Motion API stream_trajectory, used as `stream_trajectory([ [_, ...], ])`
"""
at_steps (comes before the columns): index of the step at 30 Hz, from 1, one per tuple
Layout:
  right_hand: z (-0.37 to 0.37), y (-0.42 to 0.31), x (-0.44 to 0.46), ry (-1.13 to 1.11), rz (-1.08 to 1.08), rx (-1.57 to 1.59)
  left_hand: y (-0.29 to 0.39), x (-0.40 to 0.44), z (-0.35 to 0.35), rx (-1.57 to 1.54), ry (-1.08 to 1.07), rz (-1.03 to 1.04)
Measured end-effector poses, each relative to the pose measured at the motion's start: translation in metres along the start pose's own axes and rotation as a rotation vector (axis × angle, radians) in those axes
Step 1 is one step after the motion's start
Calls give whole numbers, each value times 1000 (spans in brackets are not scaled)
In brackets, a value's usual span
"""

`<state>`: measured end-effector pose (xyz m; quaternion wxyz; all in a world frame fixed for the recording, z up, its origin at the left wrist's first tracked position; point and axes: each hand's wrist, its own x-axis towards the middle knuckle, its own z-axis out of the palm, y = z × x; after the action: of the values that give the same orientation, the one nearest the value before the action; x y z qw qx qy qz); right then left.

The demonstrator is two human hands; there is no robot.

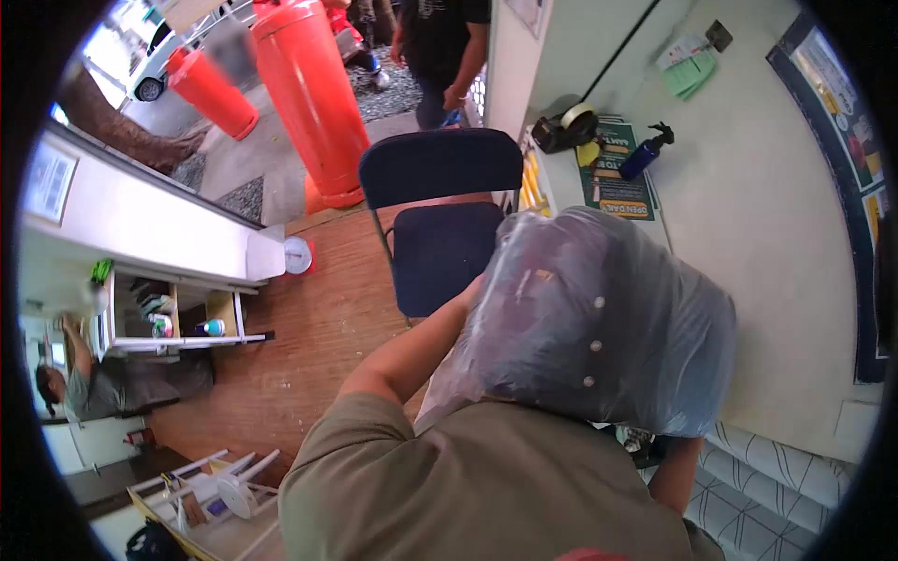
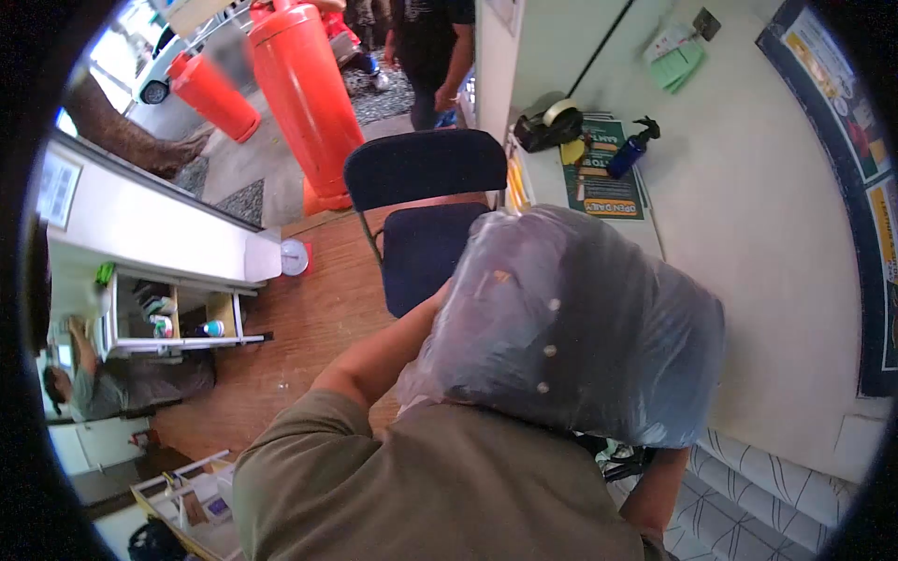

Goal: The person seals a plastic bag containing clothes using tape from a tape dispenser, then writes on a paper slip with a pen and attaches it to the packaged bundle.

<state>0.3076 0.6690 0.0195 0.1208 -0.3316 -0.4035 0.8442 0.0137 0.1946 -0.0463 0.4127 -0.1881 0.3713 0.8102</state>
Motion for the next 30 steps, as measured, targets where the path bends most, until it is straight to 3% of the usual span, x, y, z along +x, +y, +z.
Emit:
stream_trajectory([
  [7,153,38,68,-418,291,-111,14,-153,-92,-194,267,279],
  [15,365,199,149,-797,865,-153,-6,-302,-192,-473,615,613],
  [20,424,303,199,-868,1035,-337,-73,-303,-222,-707,770,687],
  [23,447,365,244,-934,918,-760,-121,-276,-222,-877,823,709],
  [25,434,439,306,-795,1132,-905,-151,-251,-209,-989,840,704],
  [27,455,474,324,-749,1161,-1129,-169,-230,-187,-1073,825,700],
  [29,507,445,297,-781,998,-1456,-166,-209,-159,-1106,791,676],
  [30,476,479,330,-670,967,-1249,-154,-199,-140,-1104,774,645],
])
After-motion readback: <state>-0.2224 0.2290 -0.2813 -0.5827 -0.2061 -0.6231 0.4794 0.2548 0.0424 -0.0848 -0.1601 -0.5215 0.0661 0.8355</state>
